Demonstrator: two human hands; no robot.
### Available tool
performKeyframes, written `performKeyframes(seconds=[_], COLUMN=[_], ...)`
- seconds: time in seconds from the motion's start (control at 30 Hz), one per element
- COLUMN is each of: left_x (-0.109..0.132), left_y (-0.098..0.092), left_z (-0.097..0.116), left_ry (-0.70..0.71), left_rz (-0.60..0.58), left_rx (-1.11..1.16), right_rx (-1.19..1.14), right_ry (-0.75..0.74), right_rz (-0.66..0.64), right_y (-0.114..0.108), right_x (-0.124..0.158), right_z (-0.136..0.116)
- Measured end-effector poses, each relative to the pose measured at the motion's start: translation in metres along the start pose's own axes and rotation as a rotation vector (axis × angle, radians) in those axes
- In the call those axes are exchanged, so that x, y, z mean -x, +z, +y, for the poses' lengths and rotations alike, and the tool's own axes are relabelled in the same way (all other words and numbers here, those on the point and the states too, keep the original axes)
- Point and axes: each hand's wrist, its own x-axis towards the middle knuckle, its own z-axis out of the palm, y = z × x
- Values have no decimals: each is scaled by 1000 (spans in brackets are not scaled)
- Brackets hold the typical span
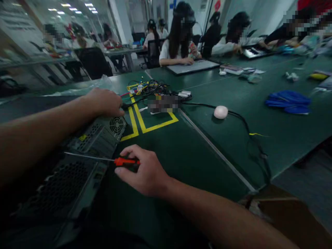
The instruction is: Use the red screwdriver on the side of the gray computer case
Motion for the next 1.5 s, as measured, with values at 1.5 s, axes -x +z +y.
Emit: performKeyframes(seconds=[1.5], left_x=[-1], left_y=[4], left_z=[-1], left_ry=[-25], left_rz=[36], left_rx=[60], right_rx=[-14], right_ry=[7], right_rz=[-26], right_y=[1], right_x=[-1], right_z=[-2])
